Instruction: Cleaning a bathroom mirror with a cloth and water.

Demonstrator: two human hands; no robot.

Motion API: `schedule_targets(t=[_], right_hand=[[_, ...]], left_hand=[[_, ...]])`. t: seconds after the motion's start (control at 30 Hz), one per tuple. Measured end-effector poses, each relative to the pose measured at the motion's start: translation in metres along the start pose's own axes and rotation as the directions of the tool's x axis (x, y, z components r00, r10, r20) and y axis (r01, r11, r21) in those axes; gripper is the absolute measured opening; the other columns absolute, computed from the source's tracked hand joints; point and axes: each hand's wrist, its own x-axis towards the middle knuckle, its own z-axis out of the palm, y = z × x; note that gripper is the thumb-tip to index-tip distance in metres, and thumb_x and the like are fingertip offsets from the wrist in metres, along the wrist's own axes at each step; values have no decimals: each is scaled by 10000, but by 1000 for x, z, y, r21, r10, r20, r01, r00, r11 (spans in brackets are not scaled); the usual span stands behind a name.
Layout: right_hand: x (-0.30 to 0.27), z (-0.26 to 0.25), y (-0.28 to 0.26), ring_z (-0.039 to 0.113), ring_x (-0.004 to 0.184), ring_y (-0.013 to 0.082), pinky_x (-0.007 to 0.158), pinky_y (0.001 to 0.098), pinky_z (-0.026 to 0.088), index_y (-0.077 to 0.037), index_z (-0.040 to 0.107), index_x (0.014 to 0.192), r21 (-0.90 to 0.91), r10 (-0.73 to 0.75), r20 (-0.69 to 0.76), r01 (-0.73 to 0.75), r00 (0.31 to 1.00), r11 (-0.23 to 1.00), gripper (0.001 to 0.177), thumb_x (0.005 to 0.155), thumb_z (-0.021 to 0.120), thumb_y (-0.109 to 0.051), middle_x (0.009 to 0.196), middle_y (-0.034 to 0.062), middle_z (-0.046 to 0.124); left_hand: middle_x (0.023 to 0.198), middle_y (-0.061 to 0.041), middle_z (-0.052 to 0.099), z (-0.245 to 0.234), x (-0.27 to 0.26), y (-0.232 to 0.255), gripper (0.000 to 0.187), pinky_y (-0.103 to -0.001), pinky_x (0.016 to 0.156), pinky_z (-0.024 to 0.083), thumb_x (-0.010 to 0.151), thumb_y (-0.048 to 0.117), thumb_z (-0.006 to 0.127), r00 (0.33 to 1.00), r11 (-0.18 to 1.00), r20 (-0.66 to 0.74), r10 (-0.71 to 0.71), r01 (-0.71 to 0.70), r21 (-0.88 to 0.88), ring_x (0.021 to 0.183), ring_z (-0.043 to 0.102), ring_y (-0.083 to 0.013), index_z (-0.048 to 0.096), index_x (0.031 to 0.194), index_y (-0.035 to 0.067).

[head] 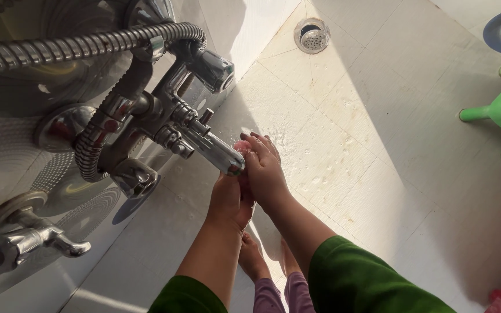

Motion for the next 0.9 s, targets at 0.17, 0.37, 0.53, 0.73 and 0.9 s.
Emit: schedule_targets(t=[0.17, 0.37, 0.53, 0.73, 0.9], right_hand=[[0, -12, -5, 552, 1230, 203, 1087, 353, 393, -84, 587, 1360, 210, 378, 133, -399, 916, 893, 492, 1029, 400, -397, 1266, 100, 660], [-10, -12, -3, 596, 761, 180, 698, 316, 490, -75, 613, 1281, 469, 599, 288, -656, 747, 592, 565, 1034, 387, -530, 921, 85, 669], [-12, -8, 3, 536, 591, 165, 524, 303, 443, -35, 639, 1179, 497, 626, 291, -673, 724, 548, 541, 1041, 433, -516, 772, 85, 611], [-4, -13, -8, 607, 789, 117, 746, 258, 519, -3, 699, 1090, 378, 545, 229, -590, 806, 714, 555, 1061, 477, -511, 892, 83, 688], [3, -20, -6, 701, 866, 135, 795, 282, 556, 3, 658, 1106, 191, 510, 145, -530, 848, 826, 298, 930, 670, -237, 957, 75, 733]], left_hand=[[1085, -62, 717, 19, 6, 8, 283, -289, 700, 561, 997, 242, 608, 994, 978, 1, 110, -109, 179, 897, 703, -143, 664, 1208, 61], [923, -40, 686, 17, 12, -3, 181, -224, 476, 455, 982, 177, 600, 977, 946, -114, 180, -141, 291, 634, 584, -81, 690, 1099, 74], [841, -99, 604, -14, 32, -13, 191, -268, 412, 354, 1028, 214, 583, 941, 924, -274, 200, -89, 371, 532, 487, -134, 681, 1083, 60], [1023, -47, 692, 24, -4, 22, 286, -272, 747, 534, 995, 269, 484, 942, 926, -180, 284, -220, 305, 859, 662, -123, 642, 1137, 79], [1135, -84, 704, 18, -12, 29, 335, -313, 862, 519, 1010, 230, 488, 963, 922, -86, 255, -215, 323, 971, 660, -157, 599, 1277, 61]])
